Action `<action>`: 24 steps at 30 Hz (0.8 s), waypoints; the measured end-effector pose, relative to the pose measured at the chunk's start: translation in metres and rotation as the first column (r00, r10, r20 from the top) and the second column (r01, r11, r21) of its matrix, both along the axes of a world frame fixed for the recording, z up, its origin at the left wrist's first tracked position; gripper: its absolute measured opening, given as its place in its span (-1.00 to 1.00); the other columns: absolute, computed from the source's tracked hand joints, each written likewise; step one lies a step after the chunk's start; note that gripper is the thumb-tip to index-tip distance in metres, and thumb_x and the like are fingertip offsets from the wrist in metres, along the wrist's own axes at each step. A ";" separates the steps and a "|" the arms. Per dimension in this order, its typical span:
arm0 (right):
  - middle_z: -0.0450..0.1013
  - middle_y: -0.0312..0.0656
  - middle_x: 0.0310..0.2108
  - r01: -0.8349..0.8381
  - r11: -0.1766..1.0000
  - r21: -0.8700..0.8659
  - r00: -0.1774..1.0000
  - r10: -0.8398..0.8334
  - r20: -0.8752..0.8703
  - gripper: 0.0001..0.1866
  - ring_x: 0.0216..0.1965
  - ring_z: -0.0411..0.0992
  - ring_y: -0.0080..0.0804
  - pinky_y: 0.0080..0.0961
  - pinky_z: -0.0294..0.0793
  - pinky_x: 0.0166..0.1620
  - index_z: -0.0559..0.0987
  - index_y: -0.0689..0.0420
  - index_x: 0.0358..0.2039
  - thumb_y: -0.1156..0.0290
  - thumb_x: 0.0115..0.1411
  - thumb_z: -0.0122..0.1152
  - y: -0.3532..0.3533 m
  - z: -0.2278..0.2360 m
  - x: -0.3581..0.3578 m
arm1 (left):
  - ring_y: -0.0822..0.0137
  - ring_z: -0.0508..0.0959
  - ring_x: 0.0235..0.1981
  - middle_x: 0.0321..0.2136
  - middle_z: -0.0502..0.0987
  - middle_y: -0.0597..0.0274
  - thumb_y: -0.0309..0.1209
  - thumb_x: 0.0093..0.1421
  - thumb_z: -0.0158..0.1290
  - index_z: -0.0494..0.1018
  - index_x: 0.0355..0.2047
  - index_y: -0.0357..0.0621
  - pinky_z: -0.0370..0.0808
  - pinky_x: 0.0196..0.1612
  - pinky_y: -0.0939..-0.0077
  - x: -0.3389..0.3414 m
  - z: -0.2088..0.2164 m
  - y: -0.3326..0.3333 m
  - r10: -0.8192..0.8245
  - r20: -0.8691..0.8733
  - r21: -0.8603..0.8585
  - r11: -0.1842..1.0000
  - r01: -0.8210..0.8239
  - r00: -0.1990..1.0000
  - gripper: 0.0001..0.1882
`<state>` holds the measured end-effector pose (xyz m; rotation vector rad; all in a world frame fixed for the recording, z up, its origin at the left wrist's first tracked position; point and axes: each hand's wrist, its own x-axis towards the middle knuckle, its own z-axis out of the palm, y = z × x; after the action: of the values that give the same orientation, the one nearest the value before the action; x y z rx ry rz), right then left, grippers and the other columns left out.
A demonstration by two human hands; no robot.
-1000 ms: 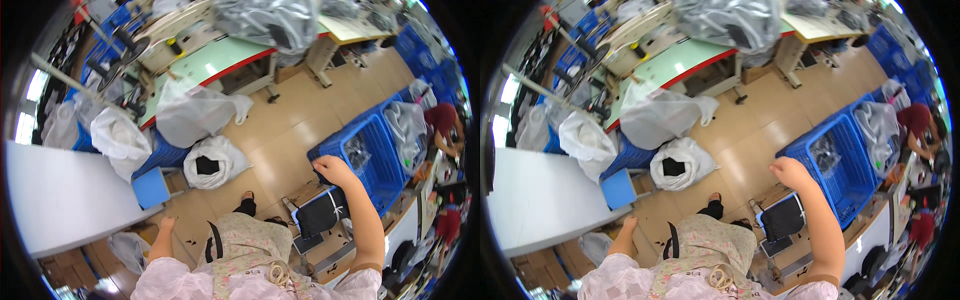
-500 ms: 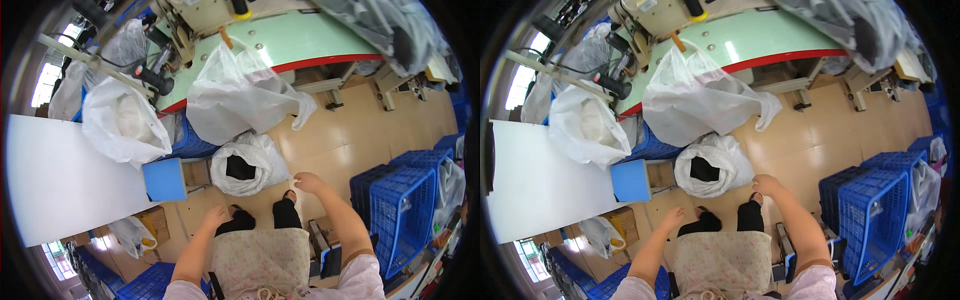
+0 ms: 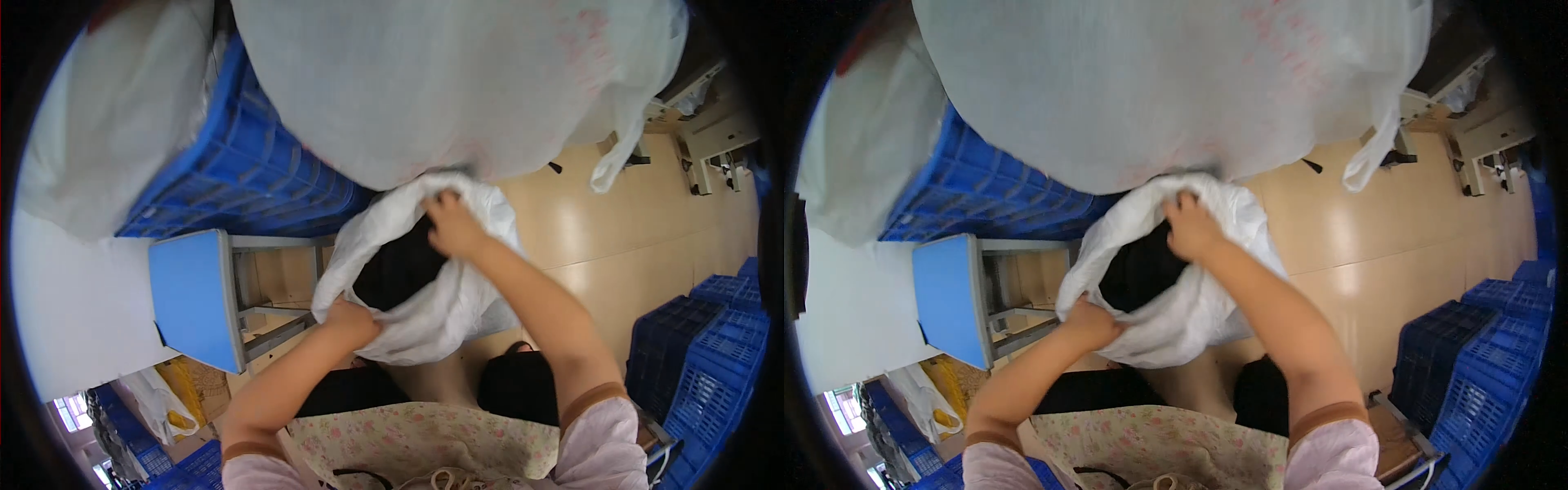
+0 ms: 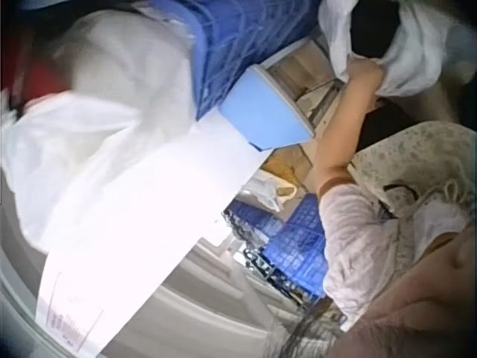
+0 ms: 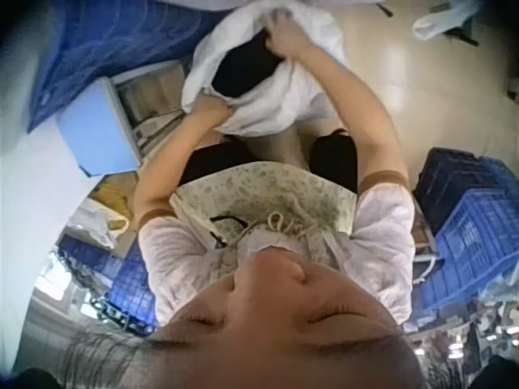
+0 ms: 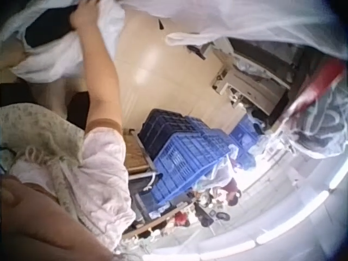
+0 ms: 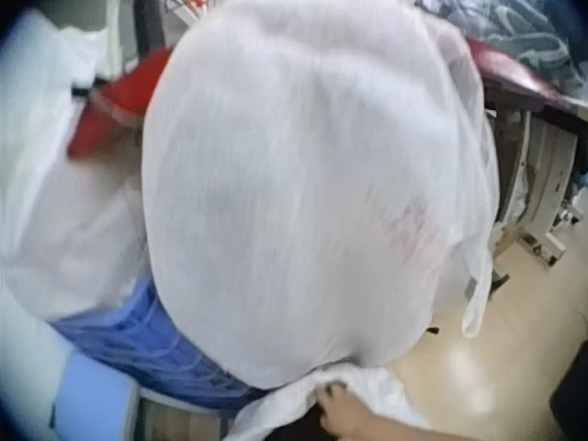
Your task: The recorder is seen sorting and stacking black fabric or foam components from a large white sack into a blue crate within a manufacturing environment.
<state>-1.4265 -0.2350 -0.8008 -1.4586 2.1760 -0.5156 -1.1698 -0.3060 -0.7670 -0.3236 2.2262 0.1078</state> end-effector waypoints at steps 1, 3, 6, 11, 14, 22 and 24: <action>0.14 0.16 0.06 0.082 0.992 -0.091 0.994 -0.088 -0.063 -0.33 0.10 0.16 0.16 -0.11 0.32 0.06 0.29 0.12 0.09 0.38 -0.09 0.25 -0.013 0.003 -0.012 | 0.10 0.56 -0.28 -0.41 0.59 0.05 -0.01 0.17 -0.13 0.59 -0.42 -0.16 0.10 0.14 0.07 0.005 0.008 -0.008 0.007 -0.018 -0.049 0.999 -0.008 1.000 -0.51; 0.17 0.07 0.04 0.096 0.989 -0.108 0.986 -0.110 -0.128 -0.38 0.11 0.14 0.09 -0.14 0.32 0.06 0.31 0.12 0.04 0.36 -0.08 0.26 -0.028 0.024 -0.015 | 0.06 0.57 -0.35 -0.53 0.58 0.05 -0.01 0.02 0.06 0.59 -0.42 -0.13 0.12 0.16 0.03 0.007 0.031 -0.028 0.038 -0.069 -0.095 0.994 -0.045 0.997 -0.58; 0.28 0.03 -0.03 -0.009 0.995 -0.101 0.931 -0.029 -0.364 -0.54 0.01 0.29 0.02 -0.20 0.39 -0.03 0.44 0.11 -0.09 0.32 -0.06 0.23 -0.030 0.028 0.006 | 0.05 0.54 -0.31 -0.38 0.57 0.01 -0.02 -0.13 0.20 0.52 -0.24 -0.14 0.20 0.09 0.04 0.012 0.048 -0.029 0.110 -0.139 -0.103 0.987 -0.125 0.984 -0.48; 0.46 -0.13 -0.34 -0.391 0.919 -0.053 0.907 0.375 -0.193 -0.80 -0.21 0.43 -0.18 -0.25 0.44 -0.23 0.56 0.08 -0.43 0.27 -0.07 0.19 -0.016 0.023 0.065 | 0.14 0.39 -0.12 0.00 0.38 0.11 -0.07 -0.22 0.28 0.40 -0.02 -0.07 0.28 -0.12 0.17 0.018 0.046 -0.027 0.072 -0.453 -0.222 0.956 -0.191 0.888 -0.28; 0.49 -0.16 -0.47 -0.660 0.749 -0.061 0.750 0.662 0.007 -0.84 -0.37 0.48 -0.22 -0.24 0.43 -0.32 0.58 0.04 -0.50 0.26 -0.05 0.14 0.008 0.004 0.086 | 0.20 0.37 -0.11 -0.02 0.41 0.22 -0.16 -0.12 0.22 0.46 -0.09 -0.07 0.27 -0.10 0.26 0.014 0.036 -0.033 0.009 -0.549 -0.151 0.982 -0.109 0.835 -0.45; 0.47 -0.15 -0.52 -0.719 0.677 0.153 0.678 0.638 0.364 -0.87 -0.45 0.46 -0.12 -0.17 0.41 -0.29 0.50 0.06 -0.49 0.30 -0.02 0.11 0.062 -0.010 0.099 | 0.22 0.43 -0.24 -0.57 0.51 0.23 -0.14 0.03 0.08 0.56 -0.47 -0.13 0.22 -0.02 0.31 0.028 -0.008 -0.021 0.098 -0.583 0.212 0.977 0.034 0.806 -0.70; 0.46 -0.13 -0.53 -0.672 0.724 0.157 0.731 0.615 0.296 -0.87 -0.45 0.46 -0.13 -0.20 0.42 -0.31 0.49 0.06 -0.46 0.31 -0.01 0.11 0.047 -0.007 0.097 | 0.22 0.44 -0.29 -0.61 0.50 0.22 -0.13 0.03 0.08 0.56 -0.54 -0.12 0.22 -0.01 0.32 0.022 -0.003 -0.021 0.050 -0.521 0.159 0.987 0.039 0.852 -0.70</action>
<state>-1.3296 -0.1885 -0.8077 -1.7782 1.3494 -0.1241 -1.1475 -0.3267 -0.7701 -0.2261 2.7364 0.4273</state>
